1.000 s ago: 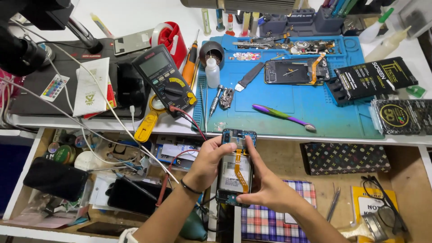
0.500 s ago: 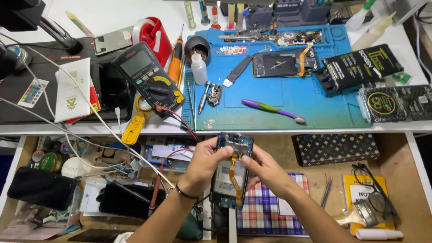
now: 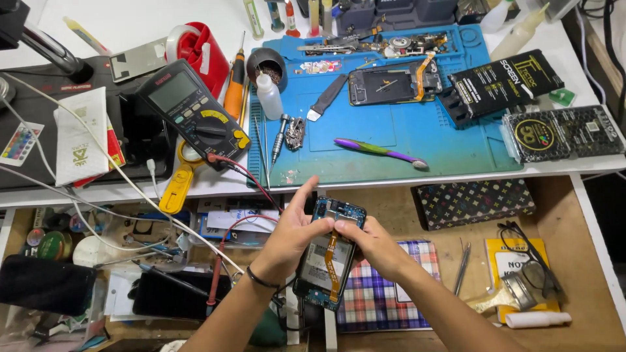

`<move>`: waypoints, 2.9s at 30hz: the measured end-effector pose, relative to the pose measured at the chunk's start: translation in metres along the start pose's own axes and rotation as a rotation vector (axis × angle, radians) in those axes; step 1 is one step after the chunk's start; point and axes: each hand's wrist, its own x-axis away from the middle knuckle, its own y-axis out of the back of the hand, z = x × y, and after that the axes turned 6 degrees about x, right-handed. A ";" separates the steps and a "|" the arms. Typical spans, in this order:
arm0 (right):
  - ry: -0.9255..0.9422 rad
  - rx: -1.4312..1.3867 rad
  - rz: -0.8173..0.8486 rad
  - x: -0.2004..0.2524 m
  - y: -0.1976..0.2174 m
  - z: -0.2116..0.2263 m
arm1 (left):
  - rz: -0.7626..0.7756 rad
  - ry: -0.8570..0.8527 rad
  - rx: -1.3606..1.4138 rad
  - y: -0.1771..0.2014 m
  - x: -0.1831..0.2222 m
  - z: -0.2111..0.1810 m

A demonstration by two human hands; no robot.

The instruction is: Finalizing the assembly of a smartphone by connecting internal ribbon cables and components.

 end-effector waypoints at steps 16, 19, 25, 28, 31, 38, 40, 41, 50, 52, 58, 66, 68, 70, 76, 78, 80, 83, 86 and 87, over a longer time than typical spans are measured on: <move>0.245 -0.421 -0.436 -0.014 0.057 0.014 | 0.118 0.148 0.311 0.037 -0.019 0.022; 0.238 -0.408 -0.419 -0.013 0.059 0.010 | 0.100 0.138 0.335 0.030 -0.015 0.024; 0.250 -0.380 -0.350 -0.010 0.058 0.013 | 0.142 0.103 0.366 0.025 -0.013 0.029; 0.250 -0.453 -0.320 -0.002 0.054 0.021 | 0.141 0.094 0.392 0.020 -0.010 0.026; 0.285 -0.432 -0.306 0.012 0.048 0.036 | 0.163 0.077 0.408 0.017 -0.009 0.025; 0.267 -0.486 -0.189 0.019 0.071 0.031 | 0.155 0.058 0.420 -0.005 -0.013 0.027; 0.251 -0.469 -0.105 0.033 0.079 0.029 | 0.150 0.066 0.405 -0.017 -0.017 0.031; 0.253 -0.394 -0.097 0.048 0.078 0.040 | 0.168 0.079 0.358 -0.023 -0.020 0.034; 0.344 -0.656 -0.264 0.057 0.151 0.018 | 0.107 -0.168 -0.435 -0.075 -0.140 0.013; 0.396 -0.671 -0.337 0.058 0.159 0.020 | 0.072 -0.384 -0.709 -0.088 -0.180 0.003; 0.379 -0.741 -0.459 0.072 0.146 0.033 | -0.159 -0.640 -1.617 -0.118 -0.261 0.006; 0.270 -0.534 -0.407 0.125 0.112 0.088 | -0.163 -0.559 -1.621 -0.119 -0.276 -0.001; 0.281 -0.571 -0.406 0.118 0.115 0.077 | -0.127 -0.644 -1.469 -0.146 -0.231 -0.022; 0.303 -0.609 -0.412 0.104 0.123 0.064 | -0.084 -0.734 -1.313 -0.171 -0.197 -0.036; 0.412 -0.529 -0.195 0.013 0.178 -0.053 | 0.639 -0.745 -1.193 -0.212 -0.109 -0.045; 0.499 -0.293 -0.246 0.022 0.173 -0.042 | 0.662 -0.726 -1.391 -0.207 -0.106 -0.039; 0.493 -0.287 -0.255 0.032 0.168 -0.035 | 0.659 -0.704 -1.404 -0.203 -0.106 -0.037; 0.492 -0.266 -0.271 0.044 0.159 -0.020 | 0.655 -0.685 -1.433 -0.202 -0.103 -0.038; 0.492 -0.240 -0.276 0.051 0.148 -0.005 | 0.647 -0.681 -1.464 -0.198 -0.106 -0.036; 0.491 -0.228 -0.280 0.052 0.145 0.000 | 0.646 -0.679 -1.478 -0.197 -0.109 -0.033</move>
